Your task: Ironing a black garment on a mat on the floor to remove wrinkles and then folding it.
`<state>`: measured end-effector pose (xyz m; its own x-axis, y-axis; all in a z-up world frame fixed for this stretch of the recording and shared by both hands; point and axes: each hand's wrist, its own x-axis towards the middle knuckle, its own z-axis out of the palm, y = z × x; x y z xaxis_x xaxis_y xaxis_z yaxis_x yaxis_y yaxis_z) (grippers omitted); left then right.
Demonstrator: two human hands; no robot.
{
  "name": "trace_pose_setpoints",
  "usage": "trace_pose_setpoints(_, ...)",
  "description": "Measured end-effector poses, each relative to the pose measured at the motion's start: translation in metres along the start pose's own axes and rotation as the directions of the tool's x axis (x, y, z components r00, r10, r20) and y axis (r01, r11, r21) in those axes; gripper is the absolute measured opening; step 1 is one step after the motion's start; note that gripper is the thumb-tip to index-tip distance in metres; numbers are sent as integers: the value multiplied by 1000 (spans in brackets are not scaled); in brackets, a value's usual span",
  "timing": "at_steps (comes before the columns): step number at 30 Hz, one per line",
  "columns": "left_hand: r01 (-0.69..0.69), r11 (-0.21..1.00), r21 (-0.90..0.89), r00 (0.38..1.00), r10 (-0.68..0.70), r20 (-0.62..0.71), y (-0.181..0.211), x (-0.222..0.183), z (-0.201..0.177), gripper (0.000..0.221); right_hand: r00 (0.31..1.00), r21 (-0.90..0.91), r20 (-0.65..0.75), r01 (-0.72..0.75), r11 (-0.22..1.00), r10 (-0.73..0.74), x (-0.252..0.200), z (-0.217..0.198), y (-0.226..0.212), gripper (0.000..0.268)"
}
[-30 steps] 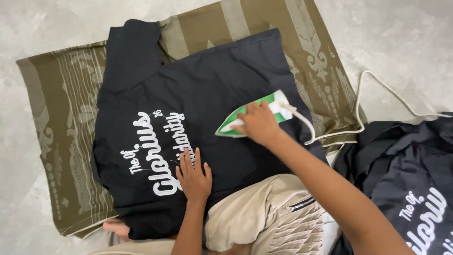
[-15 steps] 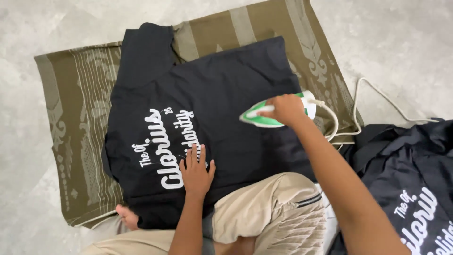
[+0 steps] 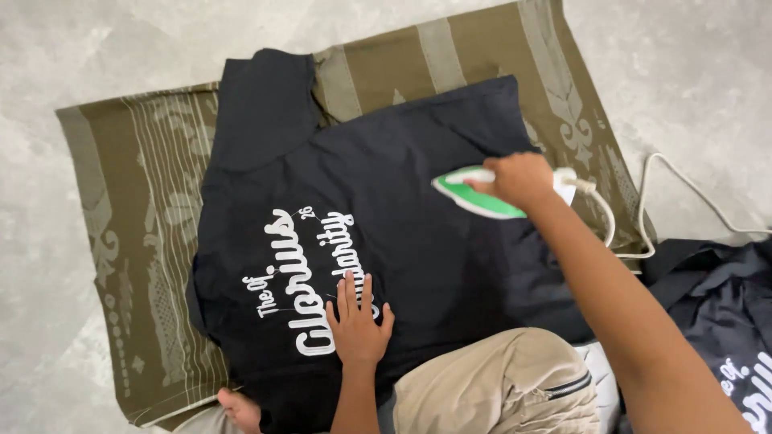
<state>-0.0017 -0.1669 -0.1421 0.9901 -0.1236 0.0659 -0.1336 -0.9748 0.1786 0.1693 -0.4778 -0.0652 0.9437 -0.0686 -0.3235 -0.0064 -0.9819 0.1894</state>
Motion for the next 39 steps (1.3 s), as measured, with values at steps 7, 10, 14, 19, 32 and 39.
trace_pose_setpoints(7, 29, 999, -24, 998, -28, 60, -5, 0, 4, 60, 988, -2, 89, -129, 992, 129, 23, -13, -6, 62)
trace_pose_setpoints(10, 36, 998, -55, 997, -32, 67, -4, 1, 4, 60, 1000, -95, 23, 5, 995, -3, 15, -1, -3, 67)
trace_pose_setpoints(14, 47, 997, -59, 992, -40, 116, -4, 2, 5, 60, 994, -134, -56, 87, 987, -96, 6, 14, -1, 65)
trace_pose_setpoints(19, 42, 998, -43, 994, -37, 99, -3, 1, 5, 60, 980, -183, -192, 15, 983, -51, 25, 13, 2, 70)
trace_pose_setpoints(32, 12, 1000, -23, 986, -16, -163, -2, 3, 14, 56, 968, -42, -51, -248, 968, 245, 91, 4, 14, 78)
trace_pose_setpoints(39, -4, 1000, 26, 1000, 5, -28, -5, 7, 2, 59, 955, -87, -25, -295, 951, 294, 115, -30, 6, 71)
